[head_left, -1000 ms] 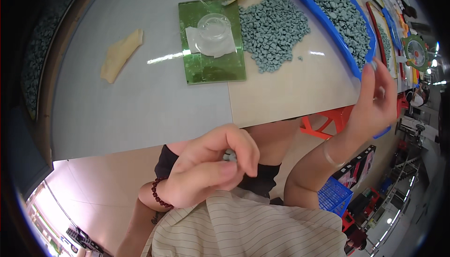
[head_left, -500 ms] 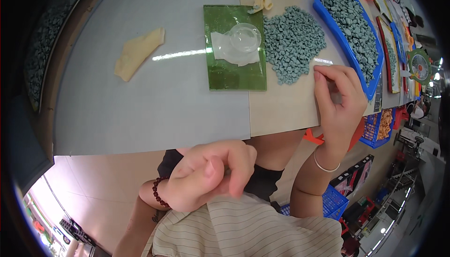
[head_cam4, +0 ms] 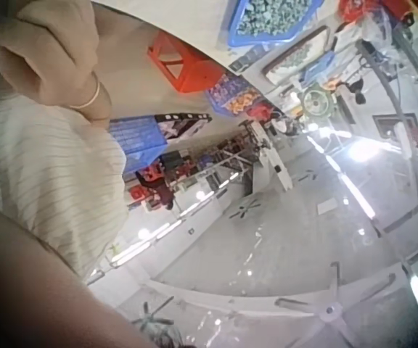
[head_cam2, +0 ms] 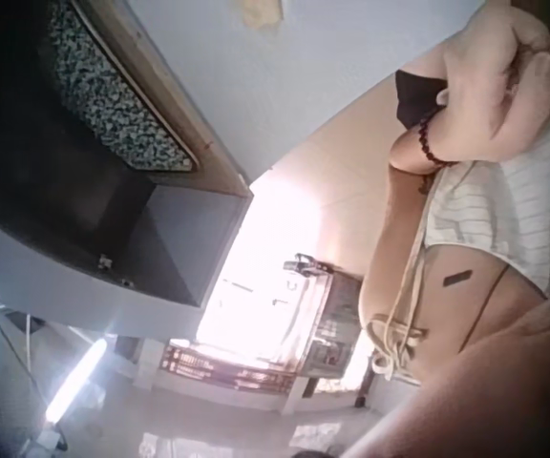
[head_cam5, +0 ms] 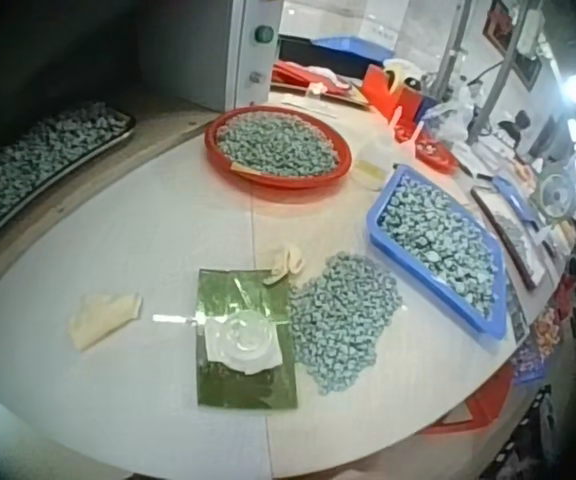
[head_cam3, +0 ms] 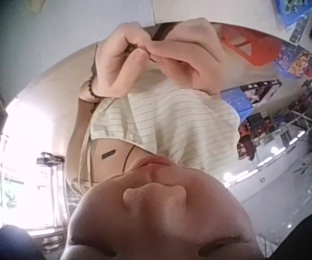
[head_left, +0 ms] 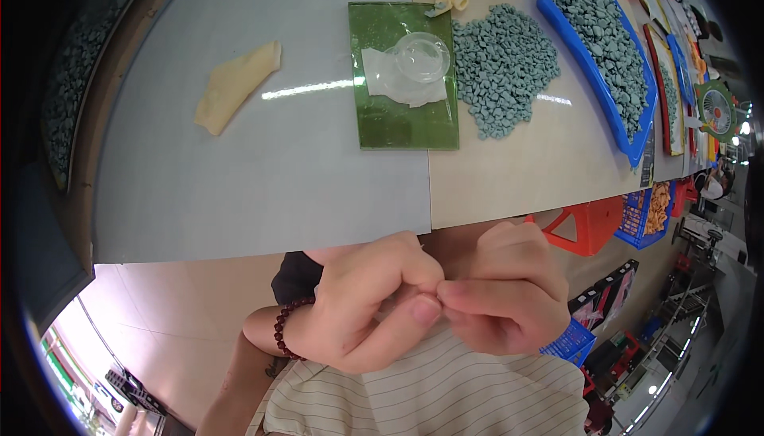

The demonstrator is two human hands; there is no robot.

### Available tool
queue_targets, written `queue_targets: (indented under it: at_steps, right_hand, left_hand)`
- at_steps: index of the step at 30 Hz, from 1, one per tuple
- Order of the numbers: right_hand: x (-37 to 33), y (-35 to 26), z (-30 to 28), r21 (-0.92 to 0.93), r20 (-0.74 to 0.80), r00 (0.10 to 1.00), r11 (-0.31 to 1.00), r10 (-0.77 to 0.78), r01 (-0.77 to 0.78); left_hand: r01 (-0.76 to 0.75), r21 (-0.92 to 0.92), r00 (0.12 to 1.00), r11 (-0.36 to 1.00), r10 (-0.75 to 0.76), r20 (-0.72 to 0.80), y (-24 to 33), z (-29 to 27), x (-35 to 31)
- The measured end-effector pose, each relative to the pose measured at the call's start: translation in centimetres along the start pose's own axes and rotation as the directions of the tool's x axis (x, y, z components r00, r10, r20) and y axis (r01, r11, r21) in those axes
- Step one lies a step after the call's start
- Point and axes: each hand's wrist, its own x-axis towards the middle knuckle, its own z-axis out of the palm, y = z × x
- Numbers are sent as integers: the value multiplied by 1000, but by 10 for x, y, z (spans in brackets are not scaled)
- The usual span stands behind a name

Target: The person assembles small parts by picking them up from the table, dipping pieces into an adhesive container, and fitting them together by hand. They also refill the adhesive container using a squeeze bottle.

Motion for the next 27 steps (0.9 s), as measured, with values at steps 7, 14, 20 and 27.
queue_targets:
  at_steps: [7,14,20,27]
  right_hand:
    - [1,1,-5,31,47,999,999,-8,7]
    - [7,1,6,-15,-157,984,996,-89,88]
    - [7,-7,-16,-48,162,987,999,-15,23]
    - [49,9,-25,-473,74,994,875,-79,105]
  left_hand:
    - [-81,38,997,996,81,5,-4,1,1]
    - [-94,-14,993,996,92,-73,-4,4,0]
    - [-130,24,987,991,131,-97,-6,4,0]
    - [15,-789,971,614,-196,-135,3,1,-3]
